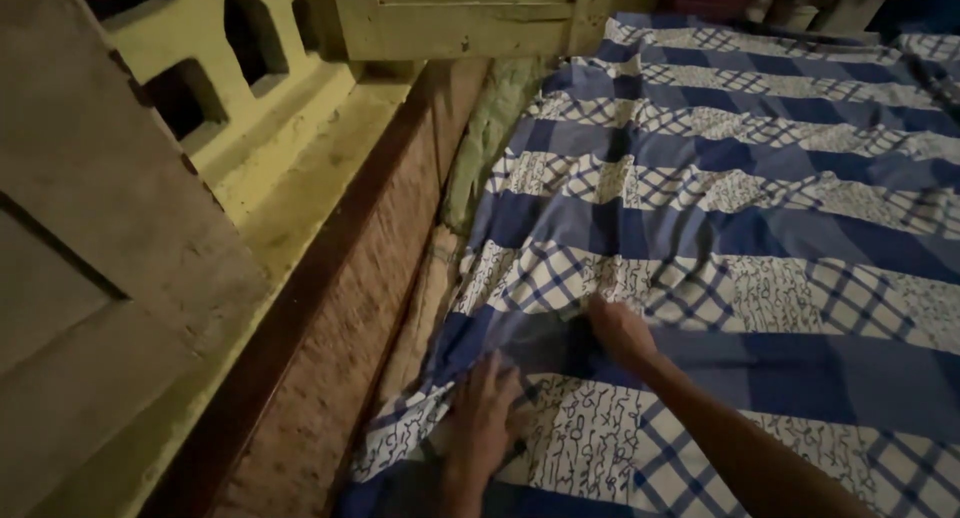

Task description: The person spreads a blue and white checkered bedsheet over a mattress, tucking the edges into the bed frame and smoothing the fabric. After pulling the sheet taut along the length of the bed, they stand up and hold their hands open.

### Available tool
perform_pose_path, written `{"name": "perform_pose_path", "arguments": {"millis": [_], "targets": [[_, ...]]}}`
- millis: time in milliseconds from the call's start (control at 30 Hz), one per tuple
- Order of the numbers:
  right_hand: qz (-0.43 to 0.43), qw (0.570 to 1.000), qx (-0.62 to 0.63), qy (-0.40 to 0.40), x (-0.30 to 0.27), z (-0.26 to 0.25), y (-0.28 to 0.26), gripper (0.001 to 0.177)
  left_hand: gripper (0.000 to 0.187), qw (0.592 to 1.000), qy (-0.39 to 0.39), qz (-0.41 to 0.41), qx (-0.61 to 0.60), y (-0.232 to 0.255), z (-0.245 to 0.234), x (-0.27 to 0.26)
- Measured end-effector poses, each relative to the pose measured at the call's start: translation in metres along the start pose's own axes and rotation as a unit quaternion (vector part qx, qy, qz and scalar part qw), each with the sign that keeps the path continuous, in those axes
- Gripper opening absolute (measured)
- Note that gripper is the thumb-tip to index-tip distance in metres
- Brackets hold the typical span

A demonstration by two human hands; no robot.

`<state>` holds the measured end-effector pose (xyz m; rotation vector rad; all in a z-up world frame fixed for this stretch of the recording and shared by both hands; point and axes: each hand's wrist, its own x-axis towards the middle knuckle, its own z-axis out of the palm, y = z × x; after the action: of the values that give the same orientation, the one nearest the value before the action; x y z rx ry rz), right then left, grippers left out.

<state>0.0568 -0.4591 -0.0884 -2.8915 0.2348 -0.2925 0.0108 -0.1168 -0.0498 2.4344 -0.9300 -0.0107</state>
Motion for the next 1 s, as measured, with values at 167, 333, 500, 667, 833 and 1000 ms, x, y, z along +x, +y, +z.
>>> {"name": "perform_pose_path", "arguments": {"millis": [167,333,500,667,833,1000], "targets": [[0.056,0.985,0.111,0.116,0.026,0.000,-0.009,0.023,0.066,0.994,0.085,-0.066,-0.028,0.007,-0.039,0.005],[0.007,0.993,0.025,0.116,0.063,0.048,0.016,0.019,0.051,0.980,0.047,-0.194,0.022,0.011,-0.055,0.013],[-0.042,0.986,0.136,0.087,0.072,-0.062,-0.128,0.034,0.046,0.989,0.116,-0.090,0.001,0.004,-0.031,0.020],[0.005,0.945,0.322,-0.048,0.101,-0.030,-0.196,0.031,0.054,0.981,0.143,-0.071,-0.110,0.027,-0.056,0.024],[0.045,0.960,0.247,-0.124,0.108,0.022,-0.215,0.045,0.075,0.981,0.122,-0.135,-0.062,0.035,-0.089,0.027],[-0.056,0.981,0.183,-0.038,0.114,0.066,-0.194,0.031,0.067,0.986,0.098,-0.132,-0.003,0.024,-0.086,0.023]]}}
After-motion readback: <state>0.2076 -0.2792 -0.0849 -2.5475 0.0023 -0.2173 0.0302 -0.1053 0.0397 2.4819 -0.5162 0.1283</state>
